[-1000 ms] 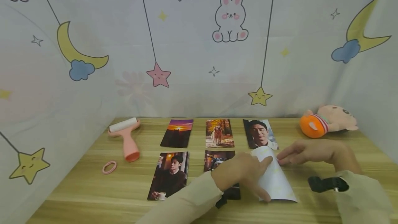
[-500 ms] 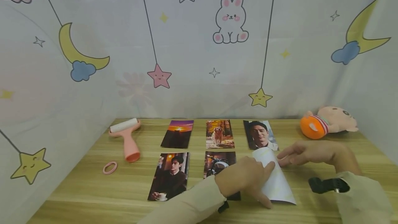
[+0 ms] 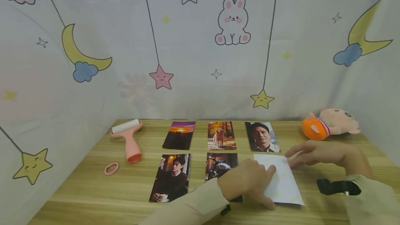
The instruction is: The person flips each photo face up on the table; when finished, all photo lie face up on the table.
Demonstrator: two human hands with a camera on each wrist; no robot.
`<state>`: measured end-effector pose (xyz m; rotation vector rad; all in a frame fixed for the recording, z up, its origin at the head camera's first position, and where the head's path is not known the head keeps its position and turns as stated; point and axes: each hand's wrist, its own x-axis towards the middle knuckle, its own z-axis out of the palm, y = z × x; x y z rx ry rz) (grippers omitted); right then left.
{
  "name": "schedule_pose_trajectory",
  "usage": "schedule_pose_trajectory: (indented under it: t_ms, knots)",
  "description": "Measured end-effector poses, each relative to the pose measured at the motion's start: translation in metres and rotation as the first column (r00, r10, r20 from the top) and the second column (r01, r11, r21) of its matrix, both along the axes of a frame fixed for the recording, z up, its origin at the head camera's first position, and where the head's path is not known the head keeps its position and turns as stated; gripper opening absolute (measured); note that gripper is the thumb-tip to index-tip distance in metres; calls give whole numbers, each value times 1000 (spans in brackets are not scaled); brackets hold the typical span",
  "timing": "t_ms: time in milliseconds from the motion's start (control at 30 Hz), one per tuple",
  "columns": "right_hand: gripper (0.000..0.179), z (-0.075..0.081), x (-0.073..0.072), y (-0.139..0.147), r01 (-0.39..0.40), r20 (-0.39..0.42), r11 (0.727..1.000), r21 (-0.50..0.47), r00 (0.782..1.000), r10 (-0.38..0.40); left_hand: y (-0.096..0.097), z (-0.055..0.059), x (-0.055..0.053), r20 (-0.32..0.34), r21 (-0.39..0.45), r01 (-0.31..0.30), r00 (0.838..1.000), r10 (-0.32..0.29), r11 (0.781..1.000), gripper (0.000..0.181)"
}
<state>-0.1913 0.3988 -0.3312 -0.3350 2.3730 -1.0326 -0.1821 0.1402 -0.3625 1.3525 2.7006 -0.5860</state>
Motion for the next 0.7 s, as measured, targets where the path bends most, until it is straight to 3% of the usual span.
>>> schedule_pose_trajectory:
  t_ms: [300,467,700]
  knots:
    - [38,1,-5,4,-68,-23,995,-74,998,66,-5,4,-6,34,58,5,999,-7,998,73]
    - [39,7,-6,2,-103,-104,993,-50,990,98,-7,6,-5,33,61,15,999,-17,998,78]
    - [41,12,-3,-4,-101,-158,987,-123,984,81,-11,10,-14,146,101,-34,989,19,994,82]
